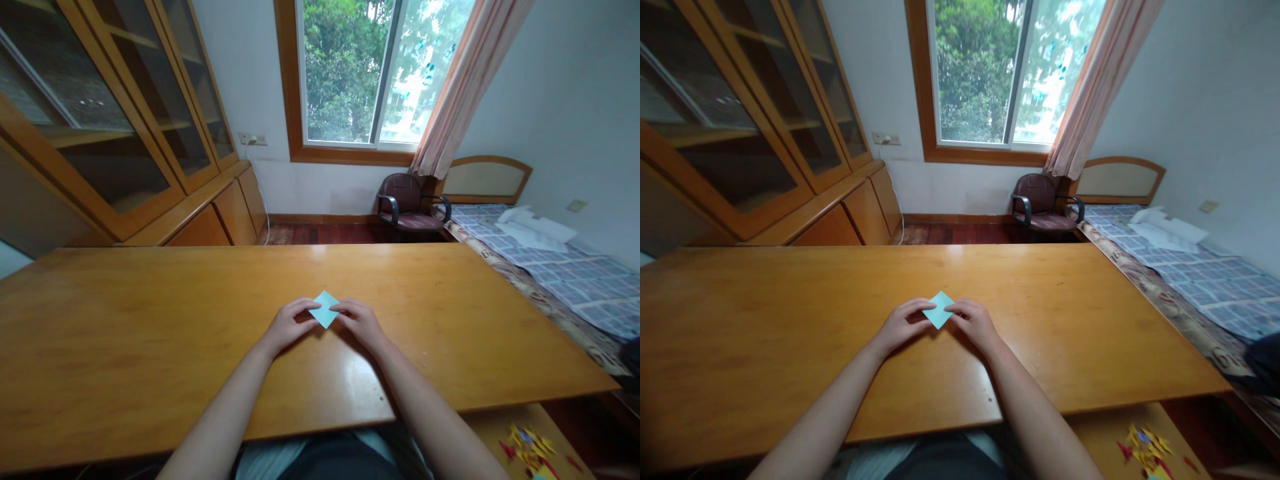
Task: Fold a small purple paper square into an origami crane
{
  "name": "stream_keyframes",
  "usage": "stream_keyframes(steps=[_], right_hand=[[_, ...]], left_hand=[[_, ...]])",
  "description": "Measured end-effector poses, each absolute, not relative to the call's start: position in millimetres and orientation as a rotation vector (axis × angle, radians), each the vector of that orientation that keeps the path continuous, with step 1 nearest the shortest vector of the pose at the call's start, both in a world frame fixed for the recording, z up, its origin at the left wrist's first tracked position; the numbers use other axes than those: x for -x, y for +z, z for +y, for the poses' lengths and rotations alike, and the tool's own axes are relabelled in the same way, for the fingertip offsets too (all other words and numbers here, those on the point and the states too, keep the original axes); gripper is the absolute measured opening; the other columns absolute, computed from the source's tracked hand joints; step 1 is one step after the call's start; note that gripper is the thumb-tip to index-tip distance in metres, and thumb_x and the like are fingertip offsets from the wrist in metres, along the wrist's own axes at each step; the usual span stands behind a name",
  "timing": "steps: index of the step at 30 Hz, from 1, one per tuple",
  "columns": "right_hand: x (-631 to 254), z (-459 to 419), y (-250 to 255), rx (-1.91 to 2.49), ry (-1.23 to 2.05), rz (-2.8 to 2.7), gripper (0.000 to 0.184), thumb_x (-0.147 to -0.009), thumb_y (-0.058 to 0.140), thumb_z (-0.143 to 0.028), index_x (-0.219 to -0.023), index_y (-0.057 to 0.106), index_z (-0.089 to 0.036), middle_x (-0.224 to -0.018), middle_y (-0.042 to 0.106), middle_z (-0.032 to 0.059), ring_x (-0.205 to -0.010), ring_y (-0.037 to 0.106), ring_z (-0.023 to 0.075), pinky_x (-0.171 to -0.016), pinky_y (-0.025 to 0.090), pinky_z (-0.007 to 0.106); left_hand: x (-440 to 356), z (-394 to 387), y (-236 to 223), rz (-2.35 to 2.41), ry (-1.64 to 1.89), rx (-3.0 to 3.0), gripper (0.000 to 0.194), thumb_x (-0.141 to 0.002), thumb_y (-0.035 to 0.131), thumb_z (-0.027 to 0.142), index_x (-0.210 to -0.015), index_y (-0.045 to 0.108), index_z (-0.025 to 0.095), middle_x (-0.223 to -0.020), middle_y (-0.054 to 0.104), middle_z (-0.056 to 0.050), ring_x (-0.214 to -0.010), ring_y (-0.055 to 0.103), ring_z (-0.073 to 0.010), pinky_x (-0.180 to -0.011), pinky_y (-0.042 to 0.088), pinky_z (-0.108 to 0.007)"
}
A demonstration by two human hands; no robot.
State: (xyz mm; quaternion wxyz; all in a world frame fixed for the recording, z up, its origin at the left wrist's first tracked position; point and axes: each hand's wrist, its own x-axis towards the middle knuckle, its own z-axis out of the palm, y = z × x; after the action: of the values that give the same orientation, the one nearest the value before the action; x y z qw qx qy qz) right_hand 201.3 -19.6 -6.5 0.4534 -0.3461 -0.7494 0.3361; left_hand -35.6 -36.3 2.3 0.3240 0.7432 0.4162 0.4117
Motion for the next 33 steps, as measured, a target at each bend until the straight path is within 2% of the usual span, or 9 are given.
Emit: stream_keyframes(steps=[7,11,14,20,27,33], right_hand=[[-194,-23,-4,0.830,1.001,-1.804,0.019,-0.082,0.073,-0.034,-0.099,0.076,-0.024,-0.105,0.071,0.0057,-0.086,0.066,0.0181,-0.074,0.053,0.029],[-195,-22,-6,0.840,1.030,-1.771,0.013,-0.084,0.071,-0.033,-0.091,0.077,-0.023,-0.107,0.071,0.0066,-0.097,0.065,0.0203,-0.084,0.051,0.032],[-197,-20,-6,0.873,1.030,-1.737,0.014,-0.086,0.069,-0.033,-0.086,0.076,-0.021,-0.101,0.072,0.0074,-0.097,0.065,0.0214,-0.090,0.049,0.036],[-195,-22,-4,0.911,1.078,-1.671,0.023,-0.085,0.070,-0.041,-0.084,0.073,-0.018,-0.092,0.070,0.0071,-0.088,0.065,0.0205,-0.084,0.051,0.034],[-192,-23,-10,0.988,1.276,-1.544,0.028,-0.078,0.073,-0.042,-0.089,0.066,-0.018,-0.080,0.066,0.0012,-0.067,0.061,0.0153,-0.064,0.051,0.027],[-191,-21,-14,0.992,1.241,-1.518,0.028,-0.074,0.075,-0.034,-0.094,0.063,-0.018,-0.086,0.065,0.0006,-0.078,0.060,0.0156,-0.071,0.049,0.027]], left_hand=[[38,-36,2,1.093,1.107,-1.951,0.021,-0.085,0.069,0.033,-0.101,0.075,0.022,-0.109,0.072,-0.009,-0.101,0.067,-0.0228,-0.094,0.051,-0.037],[37,-37,5,1.083,1.109,-1.958,0.018,-0.084,0.071,0.033,-0.096,0.076,0.021,-0.108,0.072,-0.009,-0.101,0.067,-0.0227,-0.094,0.051,-0.037],[35,-36,6,1.046,1.106,-1.965,0.017,-0.084,0.071,0.034,-0.094,0.076,0.021,-0.107,0.073,-0.009,-0.100,0.067,-0.0224,-0.093,0.051,-0.036],[34,-39,8,1.031,1.091,-1.890,0.018,-0.085,0.070,0.034,-0.094,0.074,0.019,-0.101,0.073,-0.008,-0.096,0.068,-0.0208,-0.091,0.052,-0.035],[26,-38,-4,1.138,1.120,-1.583,0.033,-0.082,0.070,0.039,-0.107,0.065,0.017,-0.097,0.073,-0.008,-0.091,0.070,-0.0211,-0.086,0.056,-0.035],[16,-38,-3,1.174,1.082,-1.624,0.031,-0.083,0.068,0.040,-0.106,0.069,0.018,-0.097,0.074,-0.007,-0.090,0.069,-0.0212,-0.083,0.056,-0.032]])
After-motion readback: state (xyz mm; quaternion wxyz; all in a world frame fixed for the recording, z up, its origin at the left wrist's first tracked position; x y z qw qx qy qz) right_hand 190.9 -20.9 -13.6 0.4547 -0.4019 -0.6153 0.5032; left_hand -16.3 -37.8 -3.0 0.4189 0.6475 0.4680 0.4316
